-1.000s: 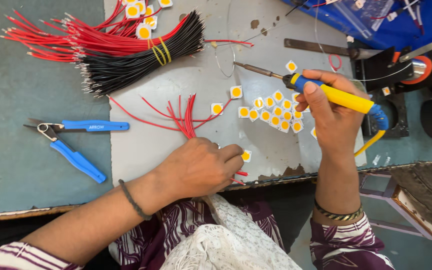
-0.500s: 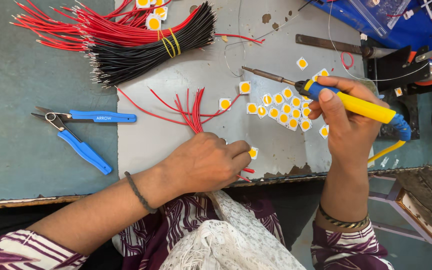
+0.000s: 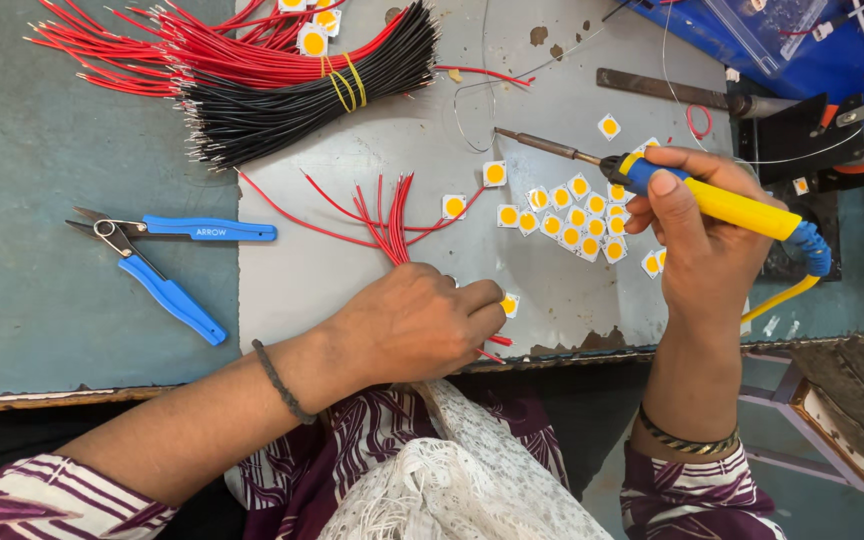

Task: The person strips insulation from the ends of red wires with pliers, dips the stripped ends into a small container of flux paste, and solders the wire ends with a soldering iron at a factory workbench, working through a bundle of wires one at a time.

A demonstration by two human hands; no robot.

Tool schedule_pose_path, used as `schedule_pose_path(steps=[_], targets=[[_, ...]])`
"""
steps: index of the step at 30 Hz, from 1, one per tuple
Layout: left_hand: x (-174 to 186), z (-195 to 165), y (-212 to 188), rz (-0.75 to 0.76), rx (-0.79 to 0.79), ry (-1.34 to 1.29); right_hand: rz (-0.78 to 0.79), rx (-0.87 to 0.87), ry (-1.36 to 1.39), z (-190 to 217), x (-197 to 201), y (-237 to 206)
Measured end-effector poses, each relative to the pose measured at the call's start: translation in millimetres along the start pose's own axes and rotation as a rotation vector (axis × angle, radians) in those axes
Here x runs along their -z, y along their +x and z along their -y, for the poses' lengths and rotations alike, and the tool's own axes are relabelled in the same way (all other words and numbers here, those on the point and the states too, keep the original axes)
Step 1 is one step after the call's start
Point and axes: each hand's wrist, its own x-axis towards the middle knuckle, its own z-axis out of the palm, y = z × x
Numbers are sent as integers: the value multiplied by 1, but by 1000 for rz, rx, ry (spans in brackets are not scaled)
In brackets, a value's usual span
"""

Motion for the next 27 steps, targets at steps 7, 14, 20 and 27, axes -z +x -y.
schedule_pose_path(steps=[7, 14, 20, 27], targets=[[0, 0, 1, -12, -4, -11, 6, 6, 36, 1, 1, -3], [0, -1, 0, -10, -6, 7, 5, -10, 34, 1, 3, -7], [1, -1, -1, -17, 5, 3, -145, -14, 225, -6, 16, -19], [8, 1, -11, -82, 168, 42, -302, 80, 351, -21, 22, -47]])
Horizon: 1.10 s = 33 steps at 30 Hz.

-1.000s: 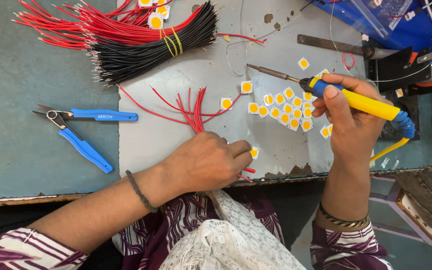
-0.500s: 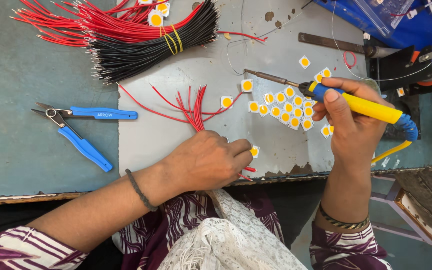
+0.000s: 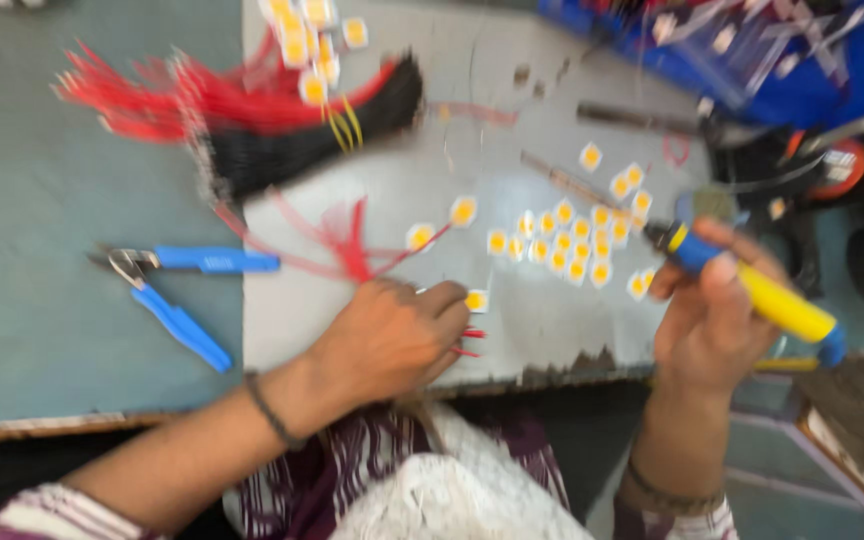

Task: The person strips insulation from the ends of red wires with pliers, dips the stripped ends into a small container of flux paste, and solders the wire ends with a soldering iron at a factory workbench, working through a bundle of wires one at a time.

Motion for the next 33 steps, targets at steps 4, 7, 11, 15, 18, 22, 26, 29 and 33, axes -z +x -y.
schedule_pose_path(steps=[4, 7, 11, 15, 18, 22, 26, 29, 33], targets=[[25, 10, -6, -62, 220, 77, 31, 6, 95, -11, -8, 0], [33, 13, -11, -172, 220, 16, 90, 16, 64, -18, -22, -1], [28, 14, -15, -165, 203, -109, 193, 36, 121, -20, -39, -10], [31, 15, -18, -152, 157, -173, 260, 54, -9, -14, -54, -16], [33, 14, -17, -194, 131, -181, 384, 11, -96, -7, -65, -15], [33, 13, -14, -401, 94, -208, 572, 46, -382, -4, -81, -12], [30, 9, -12, -377, 40, -321, 610, 90, -497, 2, -85, -19], [28, 5, -9, -257, 19, -376, 553, 44, -446, 10, -75, -33], [22, 0, -5, -79, 143, -440, 440, 93, -463, 15, -64, -45]])
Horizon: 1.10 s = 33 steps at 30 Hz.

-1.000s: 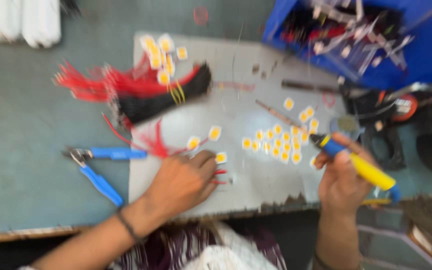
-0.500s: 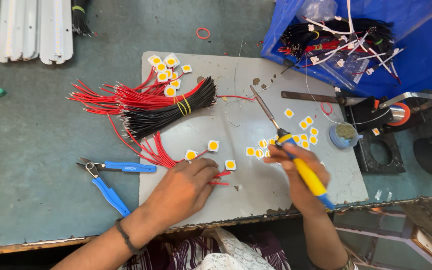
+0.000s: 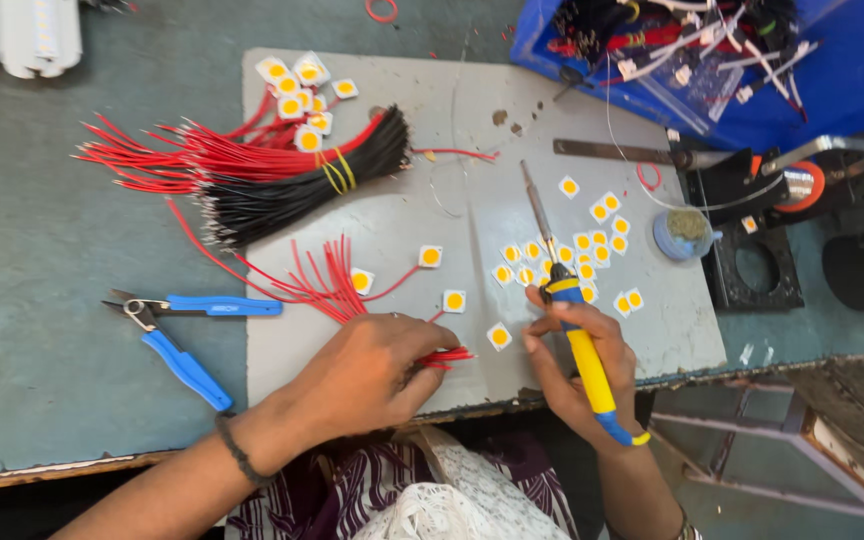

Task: The person strips insulation from the ends of red wires with pliers, dips the stripped ends into a small container of flux paste, and solders the wire ends with a soldering iron at a factory workbench, working through a bundle of wires one at a time.

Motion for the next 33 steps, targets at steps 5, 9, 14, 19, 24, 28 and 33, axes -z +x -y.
schedule_pose_path(steps=[5, 9, 14, 19, 24, 28, 33], targets=[[-6, -3, 3, 48, 62, -28, 34, 61, -259, 4, -3, -2], [-11, -8, 6, 40, -1, 1, 57, 88, -225, 6, -6, 3], [-15, -6, 7, 67, -10, 25, 101, 87, -71, 9, -3, 3], [-20, 2, 4, 69, -120, 69, 101, 119, -186, 11, -5, 0], [-23, 5, 0, 87, -177, 127, 145, 104, -57, 10, -11, -6], [-22, 6, -1, 127, -176, 191, 153, 95, -21, 9, -14, -9], [-24, 4, -1, 159, -251, 322, 160, 100, -22, 10, -13, -8]])
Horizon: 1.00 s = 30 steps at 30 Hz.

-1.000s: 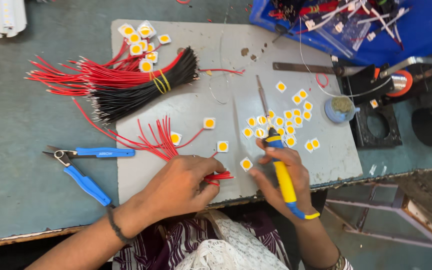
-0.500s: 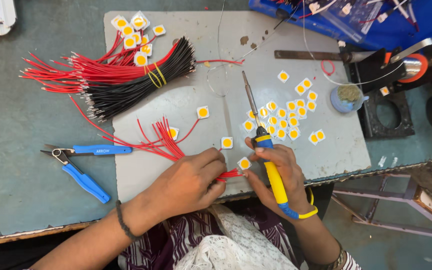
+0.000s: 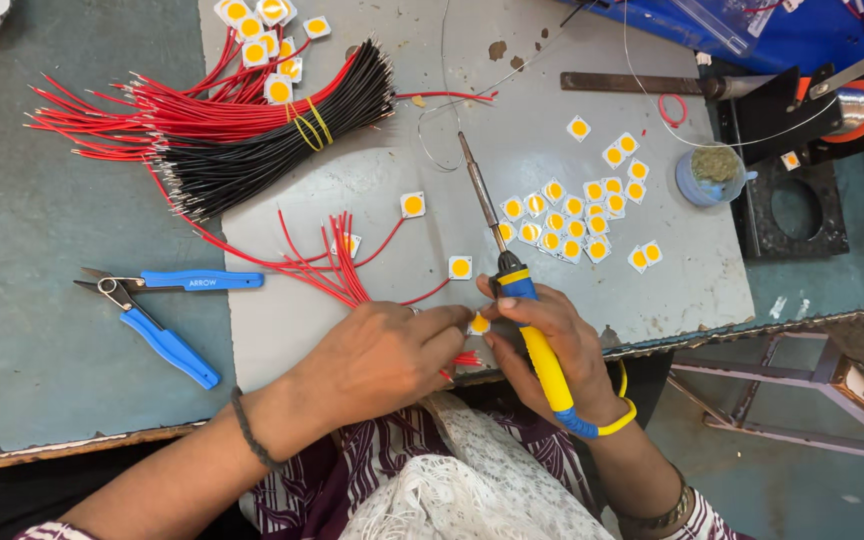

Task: The person strips insulation from the ends of red wires with pliers, dips the stripped ends into a small container of flux paste, and solders the wire ends with a soldering iron at a factory workbench, working through a bundle of wires one at a time.

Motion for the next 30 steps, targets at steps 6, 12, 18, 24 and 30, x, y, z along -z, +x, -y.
schedule_pose_path(steps=[6, 12, 18, 24, 30], targets=[[0, -2, -1, 41, -44, 154, -36, -21, 10, -3, 1, -8], [-1, -4, -1, 82, -58, 213, -298, -37, 57, -16, 21, -36], [-2, -4, -1, 83, -49, 189, -757, -241, 62, -33, 58, -75], [-3, -3, 2, 96, -61, 167, -633, -68, 539, -40, 89, -82], [-1, -5, 2, 105, -53, 167, -523, -225, 614, -18, 81, -71]])
